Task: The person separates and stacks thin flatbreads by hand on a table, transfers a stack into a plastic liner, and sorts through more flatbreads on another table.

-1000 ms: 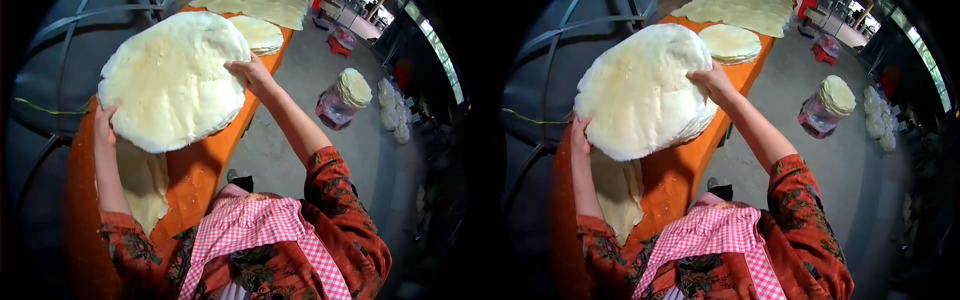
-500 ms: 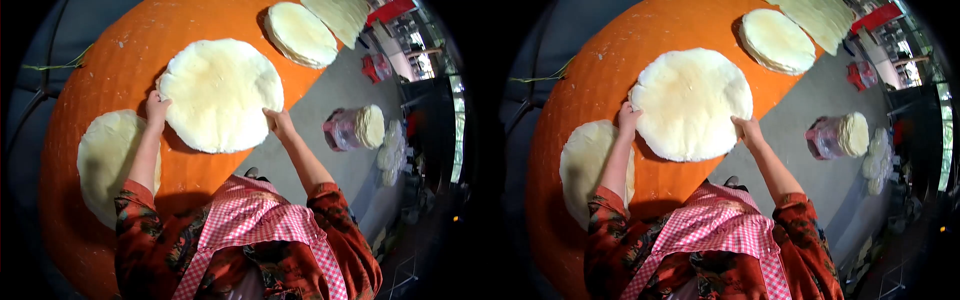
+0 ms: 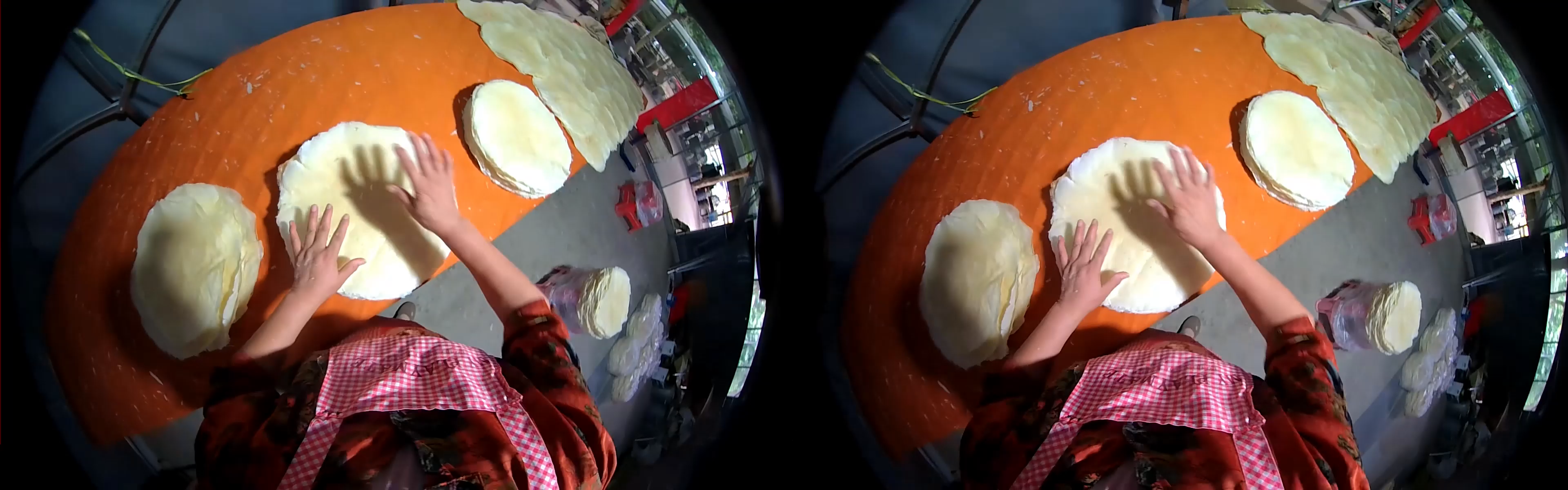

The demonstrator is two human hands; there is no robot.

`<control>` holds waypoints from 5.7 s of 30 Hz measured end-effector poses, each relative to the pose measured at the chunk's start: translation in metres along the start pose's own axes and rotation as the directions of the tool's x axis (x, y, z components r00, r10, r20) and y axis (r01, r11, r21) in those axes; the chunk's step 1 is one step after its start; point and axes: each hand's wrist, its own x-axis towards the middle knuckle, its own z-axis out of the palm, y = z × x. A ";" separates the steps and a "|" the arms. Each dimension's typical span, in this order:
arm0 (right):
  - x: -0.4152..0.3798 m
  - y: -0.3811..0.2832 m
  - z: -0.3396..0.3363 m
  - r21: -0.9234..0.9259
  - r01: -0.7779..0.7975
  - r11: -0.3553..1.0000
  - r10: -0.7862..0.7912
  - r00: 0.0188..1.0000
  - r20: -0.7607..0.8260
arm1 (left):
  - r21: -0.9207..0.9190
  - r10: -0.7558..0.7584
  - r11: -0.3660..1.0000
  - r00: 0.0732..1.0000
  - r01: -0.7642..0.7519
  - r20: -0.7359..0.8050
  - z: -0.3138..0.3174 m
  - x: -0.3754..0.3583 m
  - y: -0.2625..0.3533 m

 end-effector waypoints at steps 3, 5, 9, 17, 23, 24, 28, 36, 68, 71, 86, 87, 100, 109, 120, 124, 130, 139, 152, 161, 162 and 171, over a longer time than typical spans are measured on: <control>0.043 0.024 0.062 -0.106 0.082 0.991 -0.060 0.979 0.196 | 0.074 -0.066 0.995 0.997 0.063 0.043 0.033 0.006 -0.009; 0.042 0.053 0.122 -0.096 -0.014 0.995 0.053 0.909 0.414 | 0.068 -0.064 0.996 0.996 0.060 0.060 0.051 -0.003 -0.014; 0.043 0.077 0.148 0.019 -0.149 0.989 0.122 0.872 0.473 | -0.018 -0.100 0.995 0.995 0.100 -0.021 0.064 -0.007 -0.020; 0.094 0.012 0.115 -0.084 0.150 0.985 -0.119 0.946 0.300 | -0.040 -0.075 0.997 0.981 0.069 -0.181 0.078 -0.012 -0.037; 0.125 -0.037 0.219 -0.048 0.066 0.997 -0.044 0.928 0.370 | -0.077 -0.108 0.992 0.988 0.100 -0.108 0.083 -0.012 -0.035; 0.127 -0.036 0.224 -0.042 0.049 0.998 -0.030 0.928 0.370 | -0.125 -0.115 0.987 0.990 0.104 -0.080 0.080 -0.009 -0.039; 0.130 -0.025 0.225 0.077 -0.062 0.995 0.024 0.907 0.420 | -0.267 -0.100 0.954 0.984 0.137 0.149 0.058 -0.006 -0.032; 0.222 -0.105 0.165 0.538 0.423 0.729 -0.672 0.590 0.447 | -0.111 0.007 0.994 0.991 -0.022 -0.137 0.019 0.096 -0.089; 0.120 0.071 -0.004 0.690 -0.722 0.050 0.452 0.632 0.629 | -0.045 -0.053 0.998 0.998 0.053 0.020 0.061 0.099 -0.104; -0.060 0.077 -0.041 0.598 -0.801 0.007 0.539 0.507 0.673 | -0.021 -0.065 0.997 0.990 0.068 0.122 0.059 0.101 -0.100; 0.115 -0.074 0.100 0.608 0.074 0.791 -0.212 0.964 0.159 | 0.332 -0.209 0.940 0.895 0.073 0.394 0.047 0.110 -0.074; 0.135 -0.073 0.138 0.488 0.100 0.867 -0.238 0.944 0.229 | 0.294 -0.156 0.955 0.923 0.049 0.352 0.062 0.107 -0.085; 0.198 -0.044 0.232 0.265 -0.165 0.950 0.081 0.950 0.300 | 0.054 -0.038 0.998 0.999 0.035 0.037 0.069 0.096 -0.093; -0.094 0.106 -0.050 0.854 -0.513 -0.085 0.624 0.642 0.447 | 0.242 -0.077 0.970 0.984 0.036 0.160 0.068 0.103 -0.082; -0.429 0.037 0.048 0.175 -0.697 -0.695 0.572 -0.389 0.722 | -0.062 0.152 0.987 0.985 -0.148 0.077 0.046 0.012 0.010; -0.265 0.053 0.030 0.371 -0.709 0.599 0.782 0.617 -0.084 | -0.009 0.200 0.979 0.956 -0.203 0.216 0.060 -0.028 0.067; -0.138 0.033 0.013 0.312 -0.571 0.760 0.572 0.814 0.096 | 0.157 0.158 0.967 0.956 -0.201 0.246 0.082 -0.042 0.089; -0.121 0.055 0.018 0.384 -0.700 0.602 0.597 0.714 0.365 | 0.116 0.143 0.980 0.980 -0.159 0.136 0.082 -0.046 0.091; -0.127 0.044 0.076 0.713 -0.578 0.396 0.711 0.685 0.161 | 0.202 0.055 0.977 0.996 -0.069 0.073 0.091 -0.018 0.099; -0.064 0.038 0.031 0.055 -0.113 0.992 0.111 0.993 0.033 | 0.192 0.002 0.980 0.978 -0.043 0.210 0.095 -0.014 0.095; -0.063 0.042 0.049 0.025 -0.118 0.993 0.115 0.987 0.110 | 0.181 0.009 0.982 0.977 -0.048 0.211 0.093 -0.015 0.093; -0.079 0.063 0.105 -0.148 -0.081 0.986 0.126 0.935 0.332 | 0.047 0.034 0.998 0.967 -0.047 0.251 0.082 -0.024 0.083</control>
